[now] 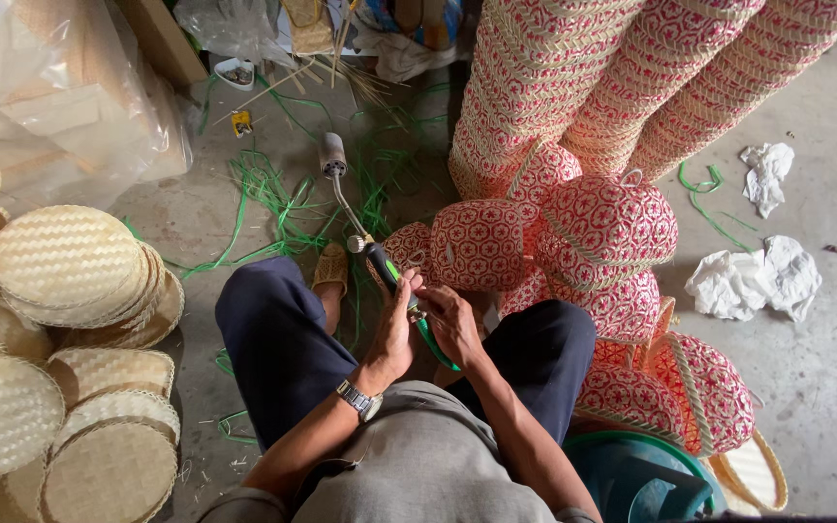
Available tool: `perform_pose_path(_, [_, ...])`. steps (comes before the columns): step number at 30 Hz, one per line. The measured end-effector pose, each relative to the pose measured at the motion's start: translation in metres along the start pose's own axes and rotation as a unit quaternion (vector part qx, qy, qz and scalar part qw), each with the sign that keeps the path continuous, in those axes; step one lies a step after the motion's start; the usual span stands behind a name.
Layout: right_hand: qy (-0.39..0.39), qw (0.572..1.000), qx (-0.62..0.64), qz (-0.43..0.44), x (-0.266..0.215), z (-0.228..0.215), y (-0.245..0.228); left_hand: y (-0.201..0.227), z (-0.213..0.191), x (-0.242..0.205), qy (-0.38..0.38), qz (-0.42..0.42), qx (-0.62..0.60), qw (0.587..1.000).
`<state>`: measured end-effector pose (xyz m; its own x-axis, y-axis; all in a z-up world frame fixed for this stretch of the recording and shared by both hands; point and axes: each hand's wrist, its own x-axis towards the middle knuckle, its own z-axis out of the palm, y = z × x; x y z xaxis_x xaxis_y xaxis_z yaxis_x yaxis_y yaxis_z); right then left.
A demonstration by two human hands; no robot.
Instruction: The person uses a handheld blowtorch to apply heat to the surface of patterned woven baskets. They rotate each basket to treat all sides, then place it aside and pick up another. The process is repeated for several baskets in a workshop setting.
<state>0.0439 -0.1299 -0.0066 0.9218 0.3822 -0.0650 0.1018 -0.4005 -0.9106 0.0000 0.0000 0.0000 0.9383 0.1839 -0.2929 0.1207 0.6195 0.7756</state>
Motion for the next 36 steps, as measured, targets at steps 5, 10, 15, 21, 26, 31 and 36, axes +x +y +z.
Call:
perform_pose_path(5, [-0.027,0.995,-0.005,-0.094,-0.01,-0.02,-0.044,0.022,0.004,-0.003,0.015,0.069,0.077,0.995])
perform_pose_path(10, [-0.005,0.996,0.029,-0.087,-0.017,-0.031,-0.083,0.032,0.016,0.002,-0.004,0.13,0.185,0.974])
perform_pose_path(15, [-0.003,0.98,0.194,0.034,-0.023,-0.039,-0.095,0.062,0.017,-0.001,-0.151,0.139,0.122,0.971])
perform_pose_path(21, [-0.091,0.923,0.372,0.034,-0.045,-0.072,-0.086,0.078,0.01,0.007,-0.205,0.104,0.161,0.96])
perform_pose_path(26, [-0.097,0.994,0.008,0.054,-0.05,-0.088,-0.092,0.048,0.016,0.004,-0.221,0.164,0.229,0.934])
perform_pose_path(31, [0.064,0.982,-0.16,-0.078,-0.045,-0.066,-0.094,0.034,0.025,0.01,-0.216,0.259,0.32,0.885])
perform_pose_path(36, [0.115,0.991,0.066,0.021,-0.022,-0.073,-0.057,0.038,0.019,0.008,-0.153,0.258,0.433,0.85])
